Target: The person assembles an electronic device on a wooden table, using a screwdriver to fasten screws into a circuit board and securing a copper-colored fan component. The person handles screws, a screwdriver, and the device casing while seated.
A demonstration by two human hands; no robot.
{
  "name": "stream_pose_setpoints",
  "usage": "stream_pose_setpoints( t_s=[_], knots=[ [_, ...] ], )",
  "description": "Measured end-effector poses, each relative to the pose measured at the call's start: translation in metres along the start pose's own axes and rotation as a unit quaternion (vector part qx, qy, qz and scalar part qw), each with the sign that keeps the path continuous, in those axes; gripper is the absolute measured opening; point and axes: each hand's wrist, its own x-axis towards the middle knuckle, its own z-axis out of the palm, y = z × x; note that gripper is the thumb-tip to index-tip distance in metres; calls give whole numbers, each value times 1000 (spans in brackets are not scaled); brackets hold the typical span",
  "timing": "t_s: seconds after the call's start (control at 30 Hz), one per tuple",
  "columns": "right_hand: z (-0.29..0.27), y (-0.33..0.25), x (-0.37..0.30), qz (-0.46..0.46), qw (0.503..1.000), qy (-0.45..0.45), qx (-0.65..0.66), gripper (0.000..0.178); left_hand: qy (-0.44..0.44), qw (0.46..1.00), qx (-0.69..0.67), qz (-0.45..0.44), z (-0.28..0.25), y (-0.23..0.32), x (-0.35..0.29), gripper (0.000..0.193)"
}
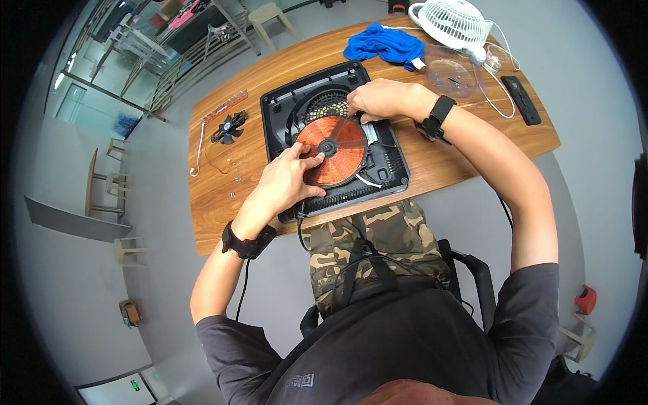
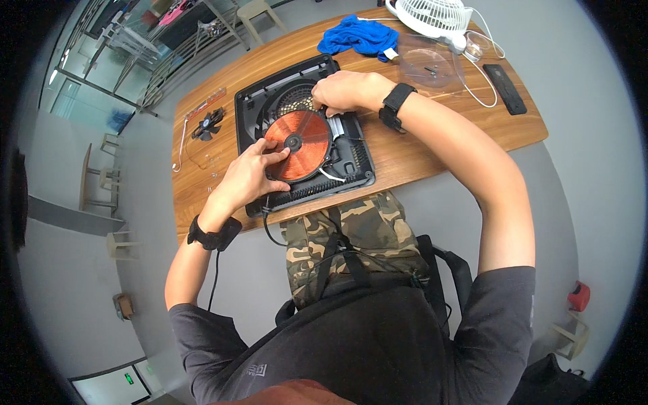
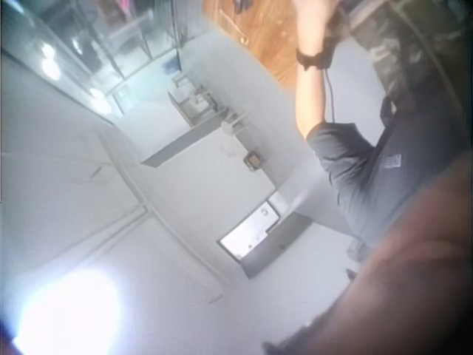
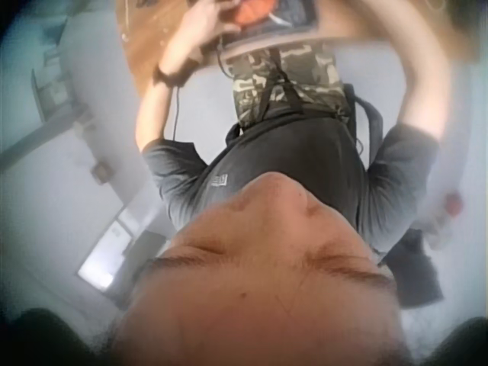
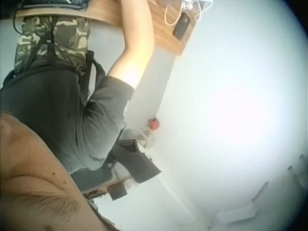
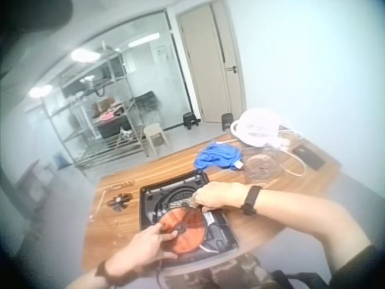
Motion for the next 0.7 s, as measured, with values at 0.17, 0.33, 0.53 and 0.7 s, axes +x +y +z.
stream_pose_setpoints(
  t_s=[0.17, 0.33, 0.53, 0.7],
  knots=[
    [-25, 1, -22, 13, 1000, 14, -18, 32, -5, 1000, 9, 4, -1, 0, 1, 74],
    [-51, 6, -50, 155, 987, 8, -49, 20, -12, 1000, 19, 19, 0, -3, 0, 74],
    [-15, 31, -77, 204, 970, -12, -135, 35, -17, 999, 3, 27, 0, -7, 1, 68],
    [18, 32, -83, 246, 958, -20, -148, 52, -14, 998, -56, 37, -11, -17, -1, 60]
  ],
)
